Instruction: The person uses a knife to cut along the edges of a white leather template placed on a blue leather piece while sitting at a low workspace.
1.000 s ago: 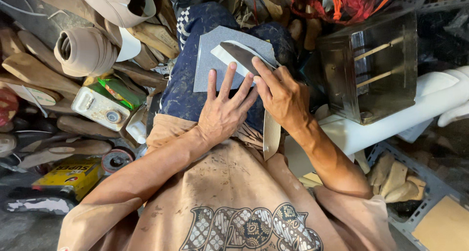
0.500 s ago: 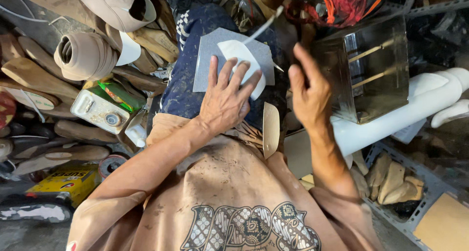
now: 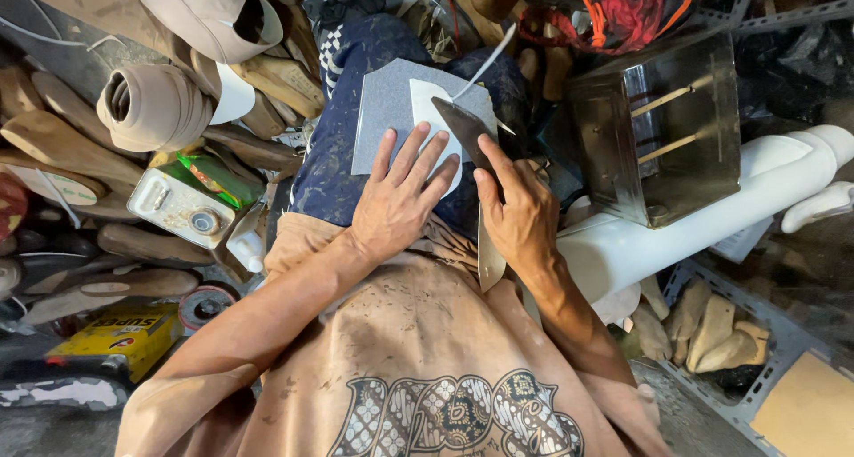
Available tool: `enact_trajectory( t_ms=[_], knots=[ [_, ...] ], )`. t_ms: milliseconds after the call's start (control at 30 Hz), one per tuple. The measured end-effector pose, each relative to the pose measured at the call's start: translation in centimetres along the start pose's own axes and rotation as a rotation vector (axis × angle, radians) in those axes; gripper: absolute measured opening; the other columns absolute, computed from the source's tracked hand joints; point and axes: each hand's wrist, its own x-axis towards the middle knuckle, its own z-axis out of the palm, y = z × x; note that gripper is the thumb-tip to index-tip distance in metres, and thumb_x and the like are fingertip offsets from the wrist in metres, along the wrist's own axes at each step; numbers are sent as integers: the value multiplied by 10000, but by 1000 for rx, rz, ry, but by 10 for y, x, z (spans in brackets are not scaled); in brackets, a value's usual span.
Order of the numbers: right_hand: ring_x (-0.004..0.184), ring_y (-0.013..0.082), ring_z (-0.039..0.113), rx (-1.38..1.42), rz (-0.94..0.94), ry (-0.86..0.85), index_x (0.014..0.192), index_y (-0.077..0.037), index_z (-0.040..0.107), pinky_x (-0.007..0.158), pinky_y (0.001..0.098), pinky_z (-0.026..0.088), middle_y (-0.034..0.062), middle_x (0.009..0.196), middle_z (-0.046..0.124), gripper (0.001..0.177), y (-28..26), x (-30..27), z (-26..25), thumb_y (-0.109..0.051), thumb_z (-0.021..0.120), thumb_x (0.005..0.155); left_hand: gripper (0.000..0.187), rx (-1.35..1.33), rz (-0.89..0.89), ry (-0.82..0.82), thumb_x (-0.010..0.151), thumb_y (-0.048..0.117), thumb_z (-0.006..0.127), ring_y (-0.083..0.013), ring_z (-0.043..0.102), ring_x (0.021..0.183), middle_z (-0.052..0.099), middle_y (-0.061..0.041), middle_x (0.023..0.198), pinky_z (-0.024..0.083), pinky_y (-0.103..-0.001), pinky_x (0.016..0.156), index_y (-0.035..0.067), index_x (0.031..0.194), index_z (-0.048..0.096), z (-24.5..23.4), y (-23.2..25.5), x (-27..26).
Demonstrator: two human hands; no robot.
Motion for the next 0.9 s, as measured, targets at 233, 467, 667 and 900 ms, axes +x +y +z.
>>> enact_trajectory(
  t_ms=[233, 467, 667, 900],
  knots=[
    [834, 334, 700, -68, -18, 6, 1458, -231, 614, 610, 431, 545, 61, 820, 535, 396, 10, 3, 13, -279, 586, 1066, 339, 63, -33, -15, 1034, 93, 505, -479, 461, 1381, 597, -168, 1402, 292, -715, 1111, 129, 1338, 651, -4, 3, 7],
    [791, 291, 711, -66, -96, -38, 1416, -217, 661, 557, 397, 551, 41, 777, 525, 375, 19, 16, 2, -261, 610, 1047, 298, 43, -29, -8, 1016, 127, 548, -497, 477, 1365, 614, -169, 1383, 345, -710, 1089, 135, 1289, 667, 0, 1, 8],
    [737, 262, 686, -91, -133, -95, 1428, -208, 657, 548, 380, 556, 30, 791, 532, 384, 23, 23, -6, -246, 604, 1049, 304, 15, -55, -32, 1017, 145, 542, -503, 459, 1379, 607, -159, 1390, 338, -719, 1097, 148, 1298, 660, 4, 3, 5],
    [711, 240, 680, -98, -197, -126, 1388, -244, 691, 524, 369, 561, 10, 791, 538, 356, 30, 41, -7, -277, 626, 1040, 296, 4, -48, -45, 1013, 154, 560, -505, 467, 1374, 613, -162, 1383, 341, -717, 1094, 144, 1290, 665, 2, 0, 6]
  ],
)
